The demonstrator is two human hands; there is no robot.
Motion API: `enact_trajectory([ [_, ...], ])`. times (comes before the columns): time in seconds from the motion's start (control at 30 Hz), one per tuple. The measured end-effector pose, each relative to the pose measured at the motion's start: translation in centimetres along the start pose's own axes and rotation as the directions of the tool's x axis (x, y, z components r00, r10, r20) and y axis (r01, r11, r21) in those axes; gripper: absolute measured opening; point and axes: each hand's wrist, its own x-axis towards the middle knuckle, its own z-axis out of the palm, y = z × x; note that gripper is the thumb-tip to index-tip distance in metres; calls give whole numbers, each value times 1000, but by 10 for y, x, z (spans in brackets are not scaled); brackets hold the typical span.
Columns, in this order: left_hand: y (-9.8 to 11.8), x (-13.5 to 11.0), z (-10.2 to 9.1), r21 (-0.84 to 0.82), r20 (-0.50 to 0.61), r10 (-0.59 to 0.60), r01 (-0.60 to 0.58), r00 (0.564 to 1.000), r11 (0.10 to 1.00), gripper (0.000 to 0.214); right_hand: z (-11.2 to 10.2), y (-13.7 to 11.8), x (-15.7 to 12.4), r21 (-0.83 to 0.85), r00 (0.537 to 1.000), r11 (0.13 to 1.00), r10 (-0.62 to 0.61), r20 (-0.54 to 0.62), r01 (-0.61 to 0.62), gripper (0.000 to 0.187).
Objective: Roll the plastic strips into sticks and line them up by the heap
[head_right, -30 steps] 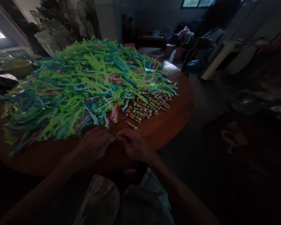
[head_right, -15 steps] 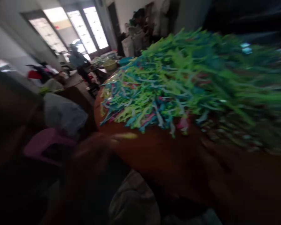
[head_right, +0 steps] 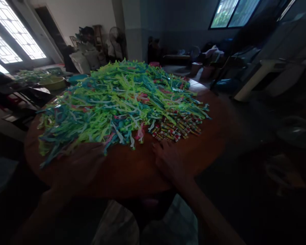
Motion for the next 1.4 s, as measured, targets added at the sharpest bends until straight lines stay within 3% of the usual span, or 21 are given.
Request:
enact_trajectory([
  [0.1,12,23,17,28,118,49,-53,992,998,22,-2,1,-2,43,1000,999,4,-14,-4,28],
  [0.23,27,61,45,203,260,129,-185,957,962,19,-8,-2,-1,75,999,997,20,35,-22,24],
  [0.37,20,76,54,271,273,265,-338,925,901,19,-15,-4,0,130,994,991,11,106,-25,27],
  [0.53,27,70,49,219,257,421,-477,870,851,17,-24,1,-2,185,982,982,1,187,-36,26],
  [0.6,40,63,48,133,249,439,-479,863,867,15,-29,2,-2,174,973,983,8,232,-50,25],
  [0.73,63,48,52,-16,149,419,-421,896,907,13,-40,-1,-3,103,935,983,110,338,-153,29],
  [0.9,58,45,49,-129,130,324,-308,937,943,24,-48,2,-12,126,949,982,99,300,-142,41],
  [1.03,49,49,41,-217,203,345,-301,917,929,30,-52,17,-19,299,961,953,-32,273,-53,42],
  [1.17,53,56,39,-184,316,356,-312,879,932,23,-58,29,-16,391,921,919,-192,340,48,33],
  [1.3,60,60,41,-80,372,375,-373,849,924,26,-65,26,-11,289,901,955,-178,397,61,28],
  [1.4,61,60,44,-66,354,387,-390,851,919,30,-68,21,-10,156,919,980,-172,354,124,25],
])
